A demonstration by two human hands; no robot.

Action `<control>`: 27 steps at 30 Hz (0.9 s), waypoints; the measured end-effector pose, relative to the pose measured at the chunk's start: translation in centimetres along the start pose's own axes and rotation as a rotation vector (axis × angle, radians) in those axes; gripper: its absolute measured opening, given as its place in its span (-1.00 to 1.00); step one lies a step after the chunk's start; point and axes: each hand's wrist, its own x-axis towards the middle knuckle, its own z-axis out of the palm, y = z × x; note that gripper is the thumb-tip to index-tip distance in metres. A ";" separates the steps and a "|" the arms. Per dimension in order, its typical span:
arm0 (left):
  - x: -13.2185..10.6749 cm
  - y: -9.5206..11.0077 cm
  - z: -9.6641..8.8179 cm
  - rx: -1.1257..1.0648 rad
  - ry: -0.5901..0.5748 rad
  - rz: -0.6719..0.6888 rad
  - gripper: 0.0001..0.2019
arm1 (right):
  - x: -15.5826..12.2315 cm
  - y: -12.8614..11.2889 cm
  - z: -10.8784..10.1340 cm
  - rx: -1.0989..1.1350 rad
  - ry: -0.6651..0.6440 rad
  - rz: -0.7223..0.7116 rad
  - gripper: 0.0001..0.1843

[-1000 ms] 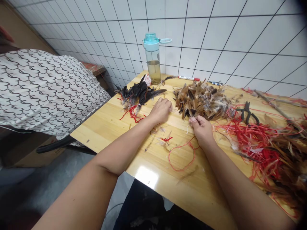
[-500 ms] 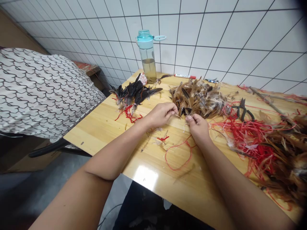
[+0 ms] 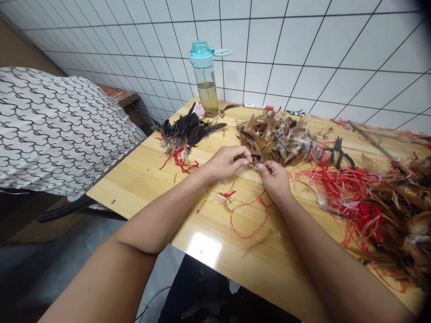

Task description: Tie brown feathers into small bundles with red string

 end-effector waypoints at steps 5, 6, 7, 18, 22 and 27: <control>0.1 0.0 0.3 0.021 0.026 0.004 -0.89 | 0.1 0.1 0.0 -0.015 -0.014 -0.050 -0.73; 0.1 0.0 0.4 0.022 0.029 0.004 -0.89 | 0.1 0.1 0.0 -0.014 -0.021 -0.056 -0.72; 0.1 0.0 0.4 0.019 0.030 0.003 -0.89 | 0.1 0.1 0.0 -0.012 -0.027 -0.061 -0.71; 0.0 -0.5 -0.3 -0.070 -0.019 -0.019 -0.86 | 0.1 0.0 0.0 0.013 -0.003 -0.027 -0.71; 0.0 -0.5 -0.1 -0.080 -0.019 -0.029 -0.86 | 0.1 0.2 0.1 0.018 -0.009 -0.041 -0.73; 0.0 -0.3 0.0 0.001 0.010 -0.014 -0.90 | 0.2 0.4 0.1 0.026 -0.037 -0.058 -0.76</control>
